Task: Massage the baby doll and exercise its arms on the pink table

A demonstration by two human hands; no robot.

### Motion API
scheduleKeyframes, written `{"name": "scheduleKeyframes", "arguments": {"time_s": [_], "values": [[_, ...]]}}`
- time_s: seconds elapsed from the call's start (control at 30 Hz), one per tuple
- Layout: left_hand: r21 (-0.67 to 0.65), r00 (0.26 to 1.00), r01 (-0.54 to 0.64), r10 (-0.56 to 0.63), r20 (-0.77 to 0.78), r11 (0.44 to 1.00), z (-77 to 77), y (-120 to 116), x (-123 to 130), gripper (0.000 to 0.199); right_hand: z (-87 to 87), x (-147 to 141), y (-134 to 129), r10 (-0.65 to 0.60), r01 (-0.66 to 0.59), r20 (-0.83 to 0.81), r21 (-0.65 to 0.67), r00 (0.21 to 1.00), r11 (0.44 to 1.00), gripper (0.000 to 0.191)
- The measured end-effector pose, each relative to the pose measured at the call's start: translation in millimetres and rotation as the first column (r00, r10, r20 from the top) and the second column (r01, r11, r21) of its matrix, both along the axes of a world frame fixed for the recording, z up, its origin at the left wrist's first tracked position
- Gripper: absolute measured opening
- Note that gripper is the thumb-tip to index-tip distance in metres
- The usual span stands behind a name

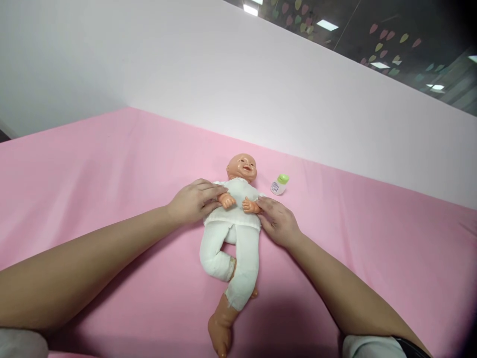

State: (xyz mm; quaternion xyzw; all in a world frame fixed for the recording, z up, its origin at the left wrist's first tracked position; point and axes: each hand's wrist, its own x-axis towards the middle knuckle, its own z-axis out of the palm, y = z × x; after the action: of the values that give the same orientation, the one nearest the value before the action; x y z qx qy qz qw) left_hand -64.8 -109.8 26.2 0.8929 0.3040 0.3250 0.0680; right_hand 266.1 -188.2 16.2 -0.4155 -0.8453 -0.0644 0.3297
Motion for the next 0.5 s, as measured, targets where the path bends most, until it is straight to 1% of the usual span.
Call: {"name": "scheduleKeyframes", "arguments": {"time_s": [0.07,0.1,0.17,0.23,0.27,0.3,0.37,0.43,0.5], "values": [[-0.033,0.999,-0.025,0.026,0.024,0.999,-0.3,0.3,-1.3,0.042,-1.3,1.4,0.6,-0.014,0.014,-0.015,-0.021,1.000,1.000,0.048],[-0.059,0.998,-0.055,0.058,0.040,0.997,0.0,-0.1,-2.0,0.044,-1.8,2.4,0.7,-0.032,0.031,-0.041,-0.041,0.999,0.999,0.048],[-0.138,0.982,-0.150,0.164,0.098,0.979,0.8,-0.3,-3.8,0.046,-2.4,6.0,1.2,-0.093,0.078,-0.135,-0.114,0.987,0.990,0.046],[-0.258,0.931,-0.257,0.310,0.194,0.931,1.1,2.6,-7.3,0.045,-2.8,12.7,3.5,-0.170,0.103,-0.294,-0.229,0.941,0.968,0.045],[-0.322,0.889,-0.301,0.386,0.247,0.898,0.7,5.9,-9.9,0.045,-3.0,17.4,5.8,-0.206,0.095,-0.396,-0.282,0.895,0.955,0.048],[-0.387,0.838,-0.332,0.458,0.298,0.860,-0.2,10.7,-13.0,0.047,-3.3,22.7,9.0,-0.236,0.072,-0.505,-0.322,0.830,0.944,0.051],[-0.527,0.721,-0.342,0.577,0.383,0.778,-3.1,23.8,-20.1,0.054,-4.1,34.4,17.7,-0.280,0.006,-0.702,-0.366,0.655,0.931,0.060],[-0.676,0.599,-0.266,0.667,0.443,0.688,-6.3,39.0,-27.2,0.059,-4.2,45.7,27.7,-0.358,-0.049,-0.815,-0.425,0.456,0.904,0.068],[-0.775,0.501,-0.150,0.723,0.476,0.614,-8.2,52.3,-33.0,0.051,-2.8,54.7,36.4,-0.502,-0.080,-0.818,-0.541,0.280,0.837,0.067]]}}
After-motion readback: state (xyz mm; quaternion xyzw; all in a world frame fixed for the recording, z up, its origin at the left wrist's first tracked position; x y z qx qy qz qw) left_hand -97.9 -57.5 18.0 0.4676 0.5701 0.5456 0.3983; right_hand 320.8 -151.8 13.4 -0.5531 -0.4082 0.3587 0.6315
